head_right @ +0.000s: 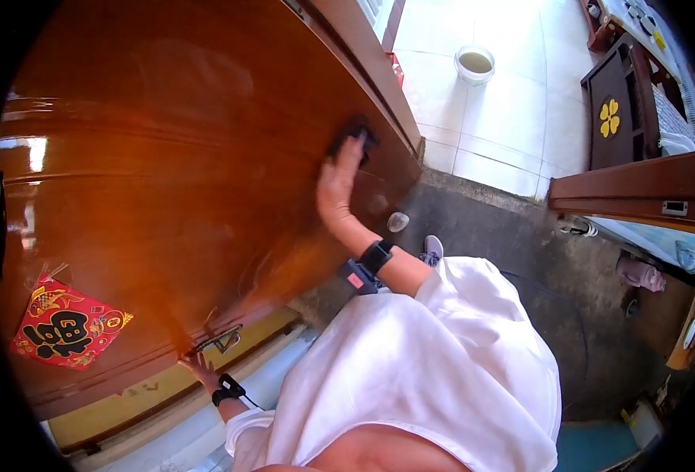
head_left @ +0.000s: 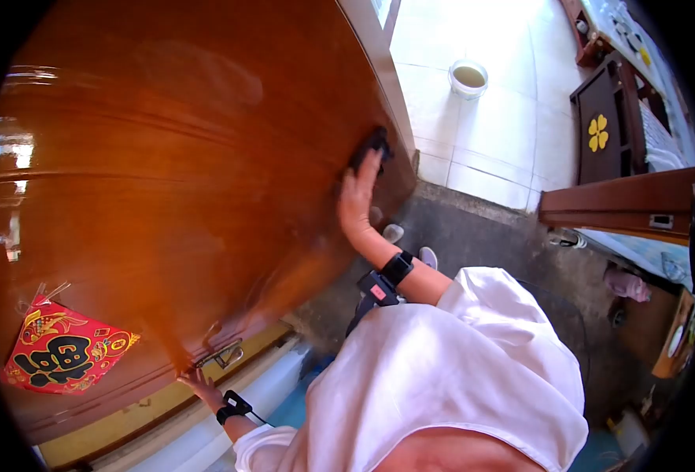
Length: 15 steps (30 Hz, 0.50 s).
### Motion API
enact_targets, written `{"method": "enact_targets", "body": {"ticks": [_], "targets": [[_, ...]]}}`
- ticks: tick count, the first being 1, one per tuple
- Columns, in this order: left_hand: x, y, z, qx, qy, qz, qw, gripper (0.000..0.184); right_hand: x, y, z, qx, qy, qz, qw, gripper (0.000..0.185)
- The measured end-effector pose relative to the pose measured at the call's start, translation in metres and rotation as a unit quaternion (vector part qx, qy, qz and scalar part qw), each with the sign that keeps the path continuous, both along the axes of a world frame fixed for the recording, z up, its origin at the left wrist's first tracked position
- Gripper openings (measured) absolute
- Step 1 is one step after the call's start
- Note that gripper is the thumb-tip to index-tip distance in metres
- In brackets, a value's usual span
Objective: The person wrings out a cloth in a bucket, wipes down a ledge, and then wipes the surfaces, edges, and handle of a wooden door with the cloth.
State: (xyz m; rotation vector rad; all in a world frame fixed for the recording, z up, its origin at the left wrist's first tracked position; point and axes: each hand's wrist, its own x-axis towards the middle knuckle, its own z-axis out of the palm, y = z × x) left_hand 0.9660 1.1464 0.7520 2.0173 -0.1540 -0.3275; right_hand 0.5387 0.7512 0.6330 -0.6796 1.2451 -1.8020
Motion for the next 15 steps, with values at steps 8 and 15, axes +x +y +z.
{"method": "enact_targets", "body": {"ticks": [8,15], "targets": [[0.007,0.001,-0.007,-0.006,-0.009,0.011,1.0,0.095,-0.015,-0.004,0.029,-0.302,0.468,-0.014,0.83,0.057],[0.01,0.007,-0.007,-0.002,0.0,-0.027,1.0,0.089,-0.028,-0.014,-0.042,0.063,0.156,0.011,0.986,0.057]]}}
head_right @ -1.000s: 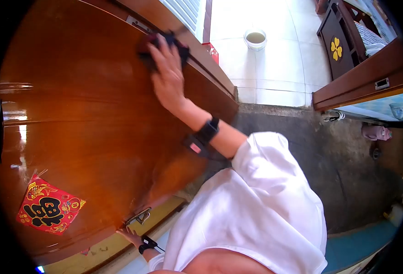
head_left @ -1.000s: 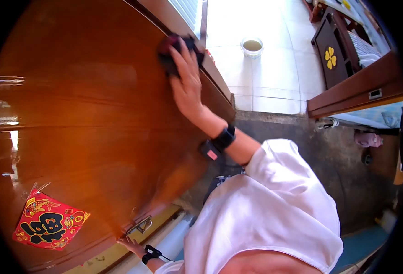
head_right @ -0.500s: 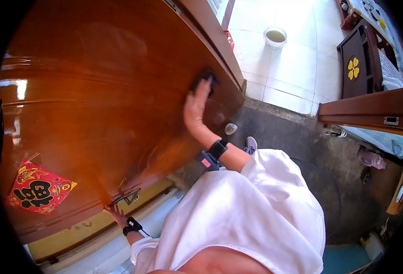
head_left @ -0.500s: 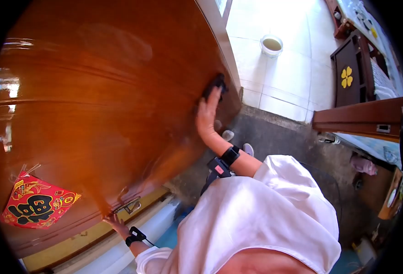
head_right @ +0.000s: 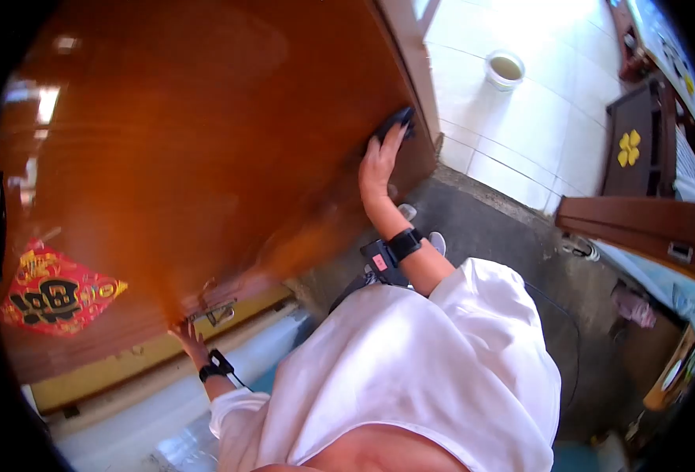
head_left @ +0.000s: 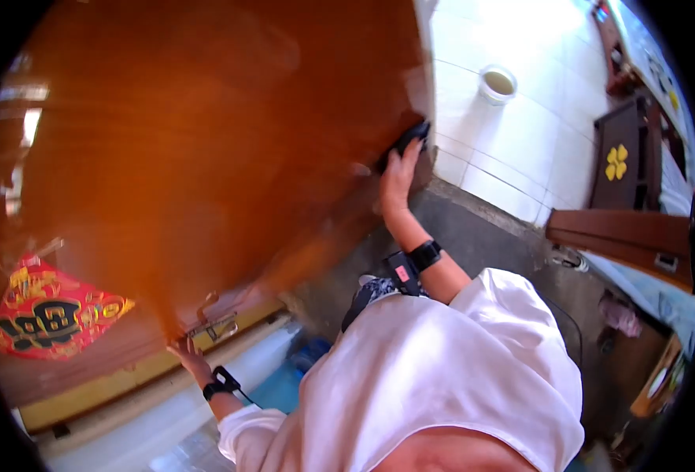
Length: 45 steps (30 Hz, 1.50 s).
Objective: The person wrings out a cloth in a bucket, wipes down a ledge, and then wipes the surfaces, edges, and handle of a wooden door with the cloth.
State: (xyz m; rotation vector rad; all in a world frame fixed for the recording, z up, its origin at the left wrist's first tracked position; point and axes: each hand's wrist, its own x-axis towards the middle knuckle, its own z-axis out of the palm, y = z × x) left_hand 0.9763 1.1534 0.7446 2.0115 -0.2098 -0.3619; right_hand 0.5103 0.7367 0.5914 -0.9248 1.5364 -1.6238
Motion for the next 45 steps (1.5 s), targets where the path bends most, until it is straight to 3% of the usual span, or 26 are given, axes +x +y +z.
{"method": "enact_targets", "body": {"ticks": [3,6,10,13,14,16,17,20,21,25,27,28,31,32,34,36,38,42,43,44,45], "targets": [[-0.014,-0.005,0.006,-0.006,-0.002,0.003,1.0,0.09,-0.01,-0.011,0.111,-0.276,0.11,-0.005,0.955,0.053],[-0.006,0.004,0.003,0.0,0.001,0.013,1.0,0.091,-0.009,-0.022,0.167,-0.381,0.192,-0.023,0.904,0.055],[0.009,0.009,-0.002,-0.009,-0.006,0.022,1.0,0.09,-0.001,-0.004,0.105,-0.307,0.205,-0.006,0.929,0.052],[0.018,0.018,-0.01,-0.026,-0.009,0.017,0.999,0.089,0.038,0.043,0.02,-0.134,0.1,0.043,0.985,0.056],[0.022,0.016,-0.012,-0.041,-0.008,0.008,0.999,0.089,0.048,0.059,0.01,-0.136,0.104,0.046,0.984,0.056],[0.019,0.01,-0.017,-0.068,-0.027,0.03,0.997,0.085,0.075,0.088,0.004,0.034,-0.041,0.107,0.993,0.063],[0.026,0.014,-0.019,-0.08,-0.025,0.023,0.996,0.079,0.085,0.098,0.01,0.054,-0.051,0.126,0.989,0.066],[0.048,0.027,-0.03,-0.1,-0.043,-0.061,0.992,0.07,0.124,0.13,0.058,-0.023,-0.048,0.118,0.992,0.067],[0.045,0.026,-0.028,-0.12,-0.055,-0.107,0.986,0.06,0.136,0.141,0.062,-0.036,0.014,0.132,0.99,0.068],[0.063,0.027,-0.046,-0.146,-0.122,-0.185,0.964,0.043,0.205,0.205,0.05,-0.06,0.021,0.166,0.984,0.075],[0.085,0.028,-0.055,-0.125,-0.151,-0.219,0.956,0.043,0.243,0.252,0.051,-0.094,-0.084,0.195,0.973,0.069],[0.092,0.032,-0.059,-0.101,-0.187,-0.243,0.946,0.045,0.258,0.272,0.03,-0.113,0.061,0.221,0.967,0.064],[0.07,0.012,-0.043,-0.149,-0.169,-0.252,0.941,0.04,0.277,0.307,0.021,-0.068,0.004,0.286,0.956,0.061],[0.075,0.008,-0.048,-0.151,-0.164,-0.26,0.939,0.04,0.278,0.309,0.009,-0.027,-0.089,0.299,0.95,0.06],[0.087,0.008,-0.061,-0.193,-0.141,-0.272,0.932,0.041,0.256,0.312,0.051,0.193,-0.396,0.304,0.845,0.053],[0.097,0.01,-0.068,-0.2,-0.116,-0.303,0.925,0.042,0.244,0.301,0.064,0.196,-0.379,0.234,0.874,0.05],[0.1,0.008,-0.069,-0.208,-0.096,-0.331,0.915,0.042,0.229,0.29,0.079,0.124,-0.364,0.228,0.895,0.047],[0.091,0.013,-0.062,-0.173,-0.131,-0.301,0.929,0.045,0.244,0.271,0.055,0.049,-0.38,0.128,0.915,0.057],[0.09,0.01,-0.061,-0.152,-0.136,-0.316,0.926,0.048,0.254,0.275,0.05,0.09,-0.371,0.173,0.908,0.062],[0.093,0.009,-0.06,-0.155,-0.139,-0.326,0.922,0.048,0.275,0.275,0.015,0.113,-0.293,0.158,0.936,0.047],[0.092,0.012,-0.058,-0.151,-0.097,-0.29,0.94,0.046,0.291,0.283,-0.01,0.102,-0.209,0.164,0.959,0.046]]}}
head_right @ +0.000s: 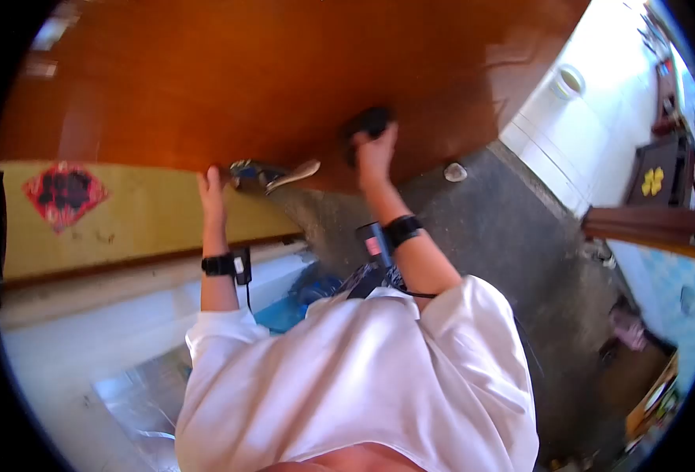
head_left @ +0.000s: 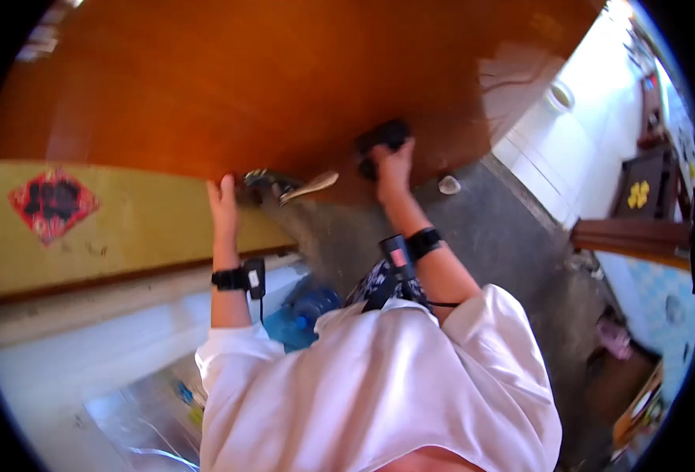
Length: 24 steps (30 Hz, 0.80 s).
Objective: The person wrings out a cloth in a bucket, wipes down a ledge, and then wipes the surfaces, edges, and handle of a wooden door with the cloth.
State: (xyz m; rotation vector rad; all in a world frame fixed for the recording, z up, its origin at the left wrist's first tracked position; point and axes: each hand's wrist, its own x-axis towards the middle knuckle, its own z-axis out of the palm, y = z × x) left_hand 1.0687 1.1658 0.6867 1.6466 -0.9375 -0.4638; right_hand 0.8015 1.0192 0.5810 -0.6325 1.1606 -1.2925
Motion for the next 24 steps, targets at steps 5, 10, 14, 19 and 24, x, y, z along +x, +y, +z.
{"method": "enact_targets", "body": {"ticks": [5,10,14,19,24], "targets": [[-0.02,-0.012,0.01,-0.027,0.047,-0.021,0.998,0.039,-0.006,0.053,-0.051,0.147,-0.173,0.156,0.961,0.03],[-0.007,0.012,-0.007,0.048,0.029,-0.036,0.998,0.052,-0.07,0.098,-0.088,0.255,-0.06,0.125,0.957,0.033],[-0.014,0.05,-0.097,0.238,0.149,-0.151,0.948,0.045,-0.072,0.127,-0.052,0.233,0.015,0.165,0.958,0.029],[-0.081,0.053,-0.1,0.361,0.325,-0.306,0.818,0.045,-0.019,0.15,0.005,0.167,-0.019,0.265,0.949,0.026],[-0.084,0.04,-0.049,0.33,0.129,-0.415,0.838,0.039,-0.042,0.157,0.065,0.067,-0.06,0.307,0.947,0.03]]}}
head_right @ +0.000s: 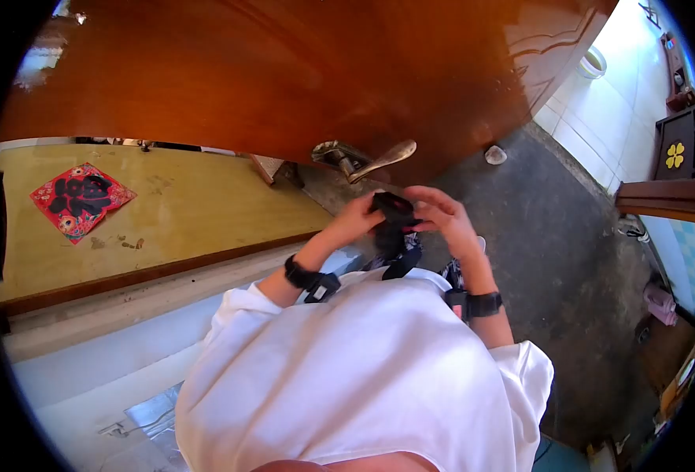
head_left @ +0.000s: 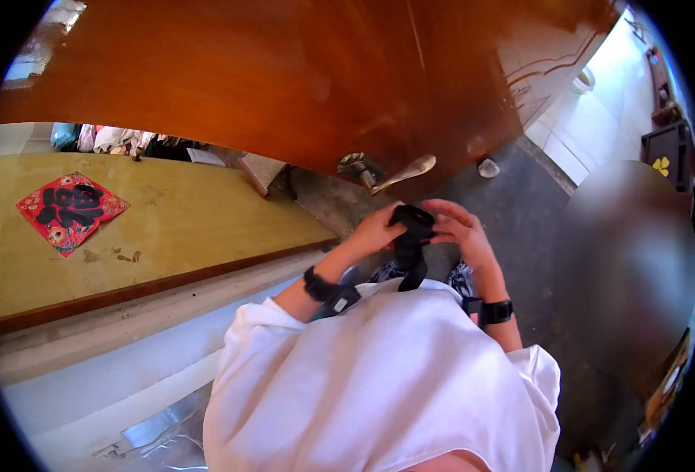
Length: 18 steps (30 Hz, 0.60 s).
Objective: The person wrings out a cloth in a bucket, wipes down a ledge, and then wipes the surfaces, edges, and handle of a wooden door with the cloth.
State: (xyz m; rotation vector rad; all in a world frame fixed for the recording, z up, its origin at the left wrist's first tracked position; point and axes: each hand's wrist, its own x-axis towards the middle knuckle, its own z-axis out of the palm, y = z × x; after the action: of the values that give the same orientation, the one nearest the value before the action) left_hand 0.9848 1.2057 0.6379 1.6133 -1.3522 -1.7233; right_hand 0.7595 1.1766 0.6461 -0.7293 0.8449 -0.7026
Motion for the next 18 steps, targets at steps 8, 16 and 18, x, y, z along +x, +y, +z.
{"method": "enact_targets", "body": {"ticks": [8,16,18], "targets": [[-0.018,-0.03,0.177,-0.69,-0.508,0.025,0.516,0.041,-0.083,0.009,-0.05,-0.002,0.086,-0.17,0.982,0.028],[0.015,-0.017,0.145,-0.563,-0.616,-0.275,0.478,0.032,-0.11,0.03,-0.079,0.068,0.073,-0.2,0.975,0.027],[0.004,-0.019,0.167,-0.577,-0.626,-0.242,0.465,0.032,-0.117,0.033,-0.086,0.069,0.099,-0.211,0.97,0.026]]}}
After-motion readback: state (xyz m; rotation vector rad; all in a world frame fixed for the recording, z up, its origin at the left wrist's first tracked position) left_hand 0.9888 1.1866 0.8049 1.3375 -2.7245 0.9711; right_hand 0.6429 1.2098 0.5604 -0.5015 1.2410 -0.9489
